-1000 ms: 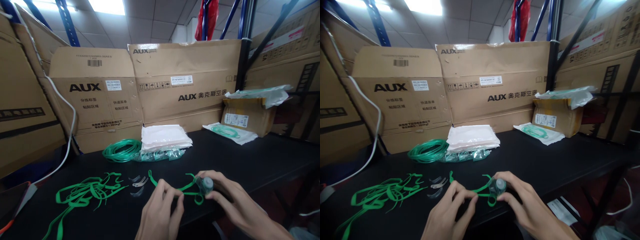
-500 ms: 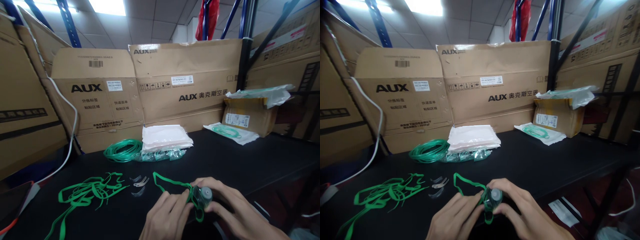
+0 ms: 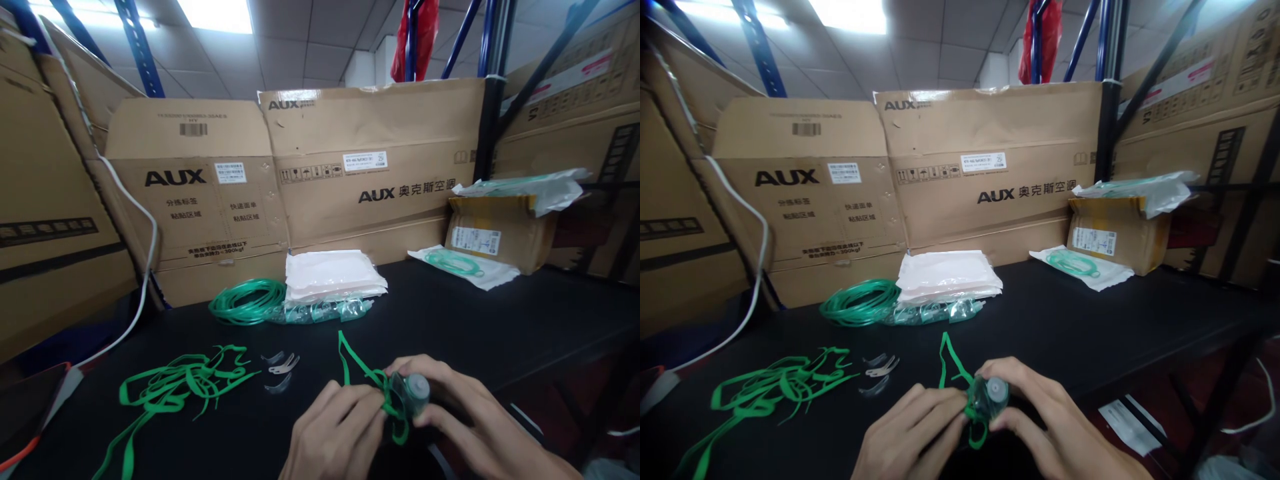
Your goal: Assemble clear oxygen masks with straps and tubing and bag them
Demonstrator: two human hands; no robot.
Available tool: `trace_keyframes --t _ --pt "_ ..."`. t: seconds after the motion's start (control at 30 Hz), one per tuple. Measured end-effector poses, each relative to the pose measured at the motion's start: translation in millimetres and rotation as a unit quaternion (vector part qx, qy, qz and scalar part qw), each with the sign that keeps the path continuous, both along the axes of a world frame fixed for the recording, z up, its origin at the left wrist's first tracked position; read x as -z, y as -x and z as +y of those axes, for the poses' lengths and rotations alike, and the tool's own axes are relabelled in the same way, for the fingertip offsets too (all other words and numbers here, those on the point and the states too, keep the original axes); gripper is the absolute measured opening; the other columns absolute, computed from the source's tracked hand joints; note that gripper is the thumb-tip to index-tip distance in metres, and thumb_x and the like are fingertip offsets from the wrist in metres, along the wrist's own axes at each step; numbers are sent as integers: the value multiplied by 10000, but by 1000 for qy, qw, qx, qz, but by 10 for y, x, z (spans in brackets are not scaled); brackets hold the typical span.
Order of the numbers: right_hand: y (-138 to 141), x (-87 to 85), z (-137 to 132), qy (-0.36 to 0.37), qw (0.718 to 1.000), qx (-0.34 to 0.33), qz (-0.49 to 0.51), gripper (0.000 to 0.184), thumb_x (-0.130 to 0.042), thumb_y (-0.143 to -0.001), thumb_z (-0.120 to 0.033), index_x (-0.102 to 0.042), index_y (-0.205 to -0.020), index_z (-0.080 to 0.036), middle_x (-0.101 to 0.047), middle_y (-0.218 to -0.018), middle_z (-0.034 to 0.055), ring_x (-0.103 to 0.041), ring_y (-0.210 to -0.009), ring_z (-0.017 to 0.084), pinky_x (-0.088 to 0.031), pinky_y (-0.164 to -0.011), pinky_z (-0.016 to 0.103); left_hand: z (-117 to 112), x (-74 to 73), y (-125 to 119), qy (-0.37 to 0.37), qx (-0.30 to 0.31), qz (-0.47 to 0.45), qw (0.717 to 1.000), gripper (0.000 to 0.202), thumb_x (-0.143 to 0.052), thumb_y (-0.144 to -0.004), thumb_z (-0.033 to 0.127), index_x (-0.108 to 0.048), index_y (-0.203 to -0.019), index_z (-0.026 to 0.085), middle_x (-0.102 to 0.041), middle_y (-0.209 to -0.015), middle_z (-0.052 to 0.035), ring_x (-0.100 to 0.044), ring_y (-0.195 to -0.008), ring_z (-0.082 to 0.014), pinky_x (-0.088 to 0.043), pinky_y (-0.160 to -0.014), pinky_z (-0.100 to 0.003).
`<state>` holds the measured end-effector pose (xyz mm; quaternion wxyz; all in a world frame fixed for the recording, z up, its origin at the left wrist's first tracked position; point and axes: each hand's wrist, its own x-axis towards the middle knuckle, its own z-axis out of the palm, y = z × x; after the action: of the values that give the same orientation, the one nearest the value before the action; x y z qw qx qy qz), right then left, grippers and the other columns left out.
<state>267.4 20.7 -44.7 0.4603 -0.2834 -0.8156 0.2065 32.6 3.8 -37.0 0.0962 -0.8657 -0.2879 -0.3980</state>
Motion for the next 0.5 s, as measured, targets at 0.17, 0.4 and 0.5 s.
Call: trace_keyframes --t 0.17,0.4,0.5 --pt "-110 -33 38 -31 998 -10 -56 469 -593 -971 -129 -606 -1385 -351 -722 -1330 63 -723 -1180 262 -616 -945 288 15 39 -48 -44 -28 -6 999 224 -505 -1002 20 -677 -1037 160 -778 -938 -37 -744 -820 -174 -563 -748 -306" --pt "-631 -136 259 27 990 98 -94 275 -683 -968 -380 -709 -1237 -330 -782 -1214 44 -748 -1126 283 -612 -970 353 7 75 -12 29 -54 17 998 214 -500 -1023 79 -672 -964 191 -724 -916 -37 -653 -709 -166 -563 -668 -304" --pt "-807 -227 362 61 990 127 -22 300 -689 -947 -493 -711 -1154 -278 -804 -1114 67 -780 -1038 285 -650 -870 311 -6 52 8 47 -64 16 997 217 -506 -1014 66 -659 -938 198 -718 -920 -28 -631 -708 -163 -562 -680 -296"
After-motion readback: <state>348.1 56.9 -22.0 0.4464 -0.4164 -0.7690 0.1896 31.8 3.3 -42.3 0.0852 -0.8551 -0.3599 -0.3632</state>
